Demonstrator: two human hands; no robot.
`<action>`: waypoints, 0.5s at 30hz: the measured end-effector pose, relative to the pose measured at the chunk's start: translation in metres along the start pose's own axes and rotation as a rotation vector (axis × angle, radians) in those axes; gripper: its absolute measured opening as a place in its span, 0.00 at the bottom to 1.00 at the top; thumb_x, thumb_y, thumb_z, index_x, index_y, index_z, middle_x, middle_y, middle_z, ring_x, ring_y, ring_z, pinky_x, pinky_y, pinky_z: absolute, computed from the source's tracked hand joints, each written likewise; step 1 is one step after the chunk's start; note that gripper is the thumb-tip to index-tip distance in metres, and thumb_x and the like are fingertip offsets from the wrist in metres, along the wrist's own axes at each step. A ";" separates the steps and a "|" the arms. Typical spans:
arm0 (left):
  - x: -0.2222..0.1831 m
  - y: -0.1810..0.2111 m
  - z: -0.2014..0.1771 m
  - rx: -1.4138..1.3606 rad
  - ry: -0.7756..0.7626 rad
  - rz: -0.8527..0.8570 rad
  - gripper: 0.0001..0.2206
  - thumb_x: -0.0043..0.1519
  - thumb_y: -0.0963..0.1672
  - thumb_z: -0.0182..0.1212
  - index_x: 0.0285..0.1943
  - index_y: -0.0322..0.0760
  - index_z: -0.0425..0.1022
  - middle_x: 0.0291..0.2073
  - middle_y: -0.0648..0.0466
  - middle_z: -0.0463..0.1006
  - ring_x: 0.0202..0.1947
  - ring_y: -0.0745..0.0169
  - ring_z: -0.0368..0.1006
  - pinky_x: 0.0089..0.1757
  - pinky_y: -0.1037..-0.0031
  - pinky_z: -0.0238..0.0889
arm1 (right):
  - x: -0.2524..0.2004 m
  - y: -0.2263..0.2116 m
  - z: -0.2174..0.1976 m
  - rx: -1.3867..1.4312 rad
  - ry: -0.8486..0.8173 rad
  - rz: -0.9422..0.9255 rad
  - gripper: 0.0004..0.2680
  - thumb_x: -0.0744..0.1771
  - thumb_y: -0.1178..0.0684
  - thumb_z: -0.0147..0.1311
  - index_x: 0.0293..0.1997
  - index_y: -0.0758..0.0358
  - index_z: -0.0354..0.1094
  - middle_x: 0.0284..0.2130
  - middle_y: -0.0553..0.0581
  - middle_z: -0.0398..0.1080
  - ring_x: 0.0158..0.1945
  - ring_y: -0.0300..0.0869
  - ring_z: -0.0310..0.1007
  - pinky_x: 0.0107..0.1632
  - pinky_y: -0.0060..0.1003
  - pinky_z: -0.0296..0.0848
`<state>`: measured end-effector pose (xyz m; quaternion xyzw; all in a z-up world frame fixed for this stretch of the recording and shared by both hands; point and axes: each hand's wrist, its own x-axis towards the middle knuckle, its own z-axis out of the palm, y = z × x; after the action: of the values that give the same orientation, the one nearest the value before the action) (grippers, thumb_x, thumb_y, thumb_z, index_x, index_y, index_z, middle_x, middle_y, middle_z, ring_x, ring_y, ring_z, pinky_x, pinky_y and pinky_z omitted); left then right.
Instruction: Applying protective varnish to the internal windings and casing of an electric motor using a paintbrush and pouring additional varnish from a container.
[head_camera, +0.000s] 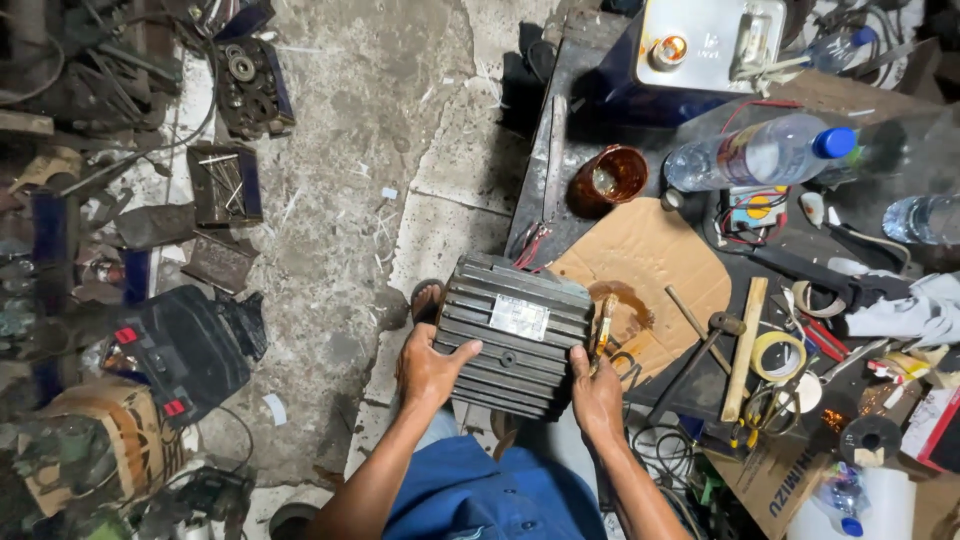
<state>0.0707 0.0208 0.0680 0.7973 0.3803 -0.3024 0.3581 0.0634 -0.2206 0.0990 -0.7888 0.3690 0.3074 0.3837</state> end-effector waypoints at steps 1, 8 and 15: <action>0.004 -0.005 0.002 -0.008 0.006 0.015 0.32 0.46 0.58 0.75 0.51 0.41 0.70 0.44 0.53 0.78 0.44 0.54 0.73 0.43 0.61 0.66 | 0.004 0.004 0.002 0.005 0.009 -0.014 0.23 0.68 0.30 0.40 0.48 0.61 0.71 0.44 0.61 0.77 0.51 0.52 0.75 0.54 0.46 0.68; 0.013 -0.007 0.009 -0.104 -0.024 0.034 0.35 0.43 0.58 0.80 0.48 0.38 0.67 0.40 0.51 0.69 0.41 0.55 0.65 0.40 0.62 0.59 | 0.006 0.011 -0.004 0.195 -0.026 0.060 0.26 0.65 0.30 0.44 0.56 0.63 0.72 0.52 0.61 0.75 0.60 0.50 0.72 0.62 0.44 0.65; 0.004 -0.024 0.030 -0.134 0.023 -0.006 0.31 0.42 0.59 0.80 0.38 0.40 0.68 0.28 0.57 0.67 0.30 0.62 0.62 0.32 0.63 0.55 | 0.000 0.000 -0.024 0.159 -0.045 0.086 0.24 0.66 0.31 0.44 0.58 0.61 0.72 0.52 0.60 0.75 0.59 0.52 0.72 0.61 0.45 0.65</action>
<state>0.0472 0.0089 0.0400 0.7737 0.4063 -0.2682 0.4055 0.0685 -0.2401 0.1112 -0.7322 0.4171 0.3106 0.4399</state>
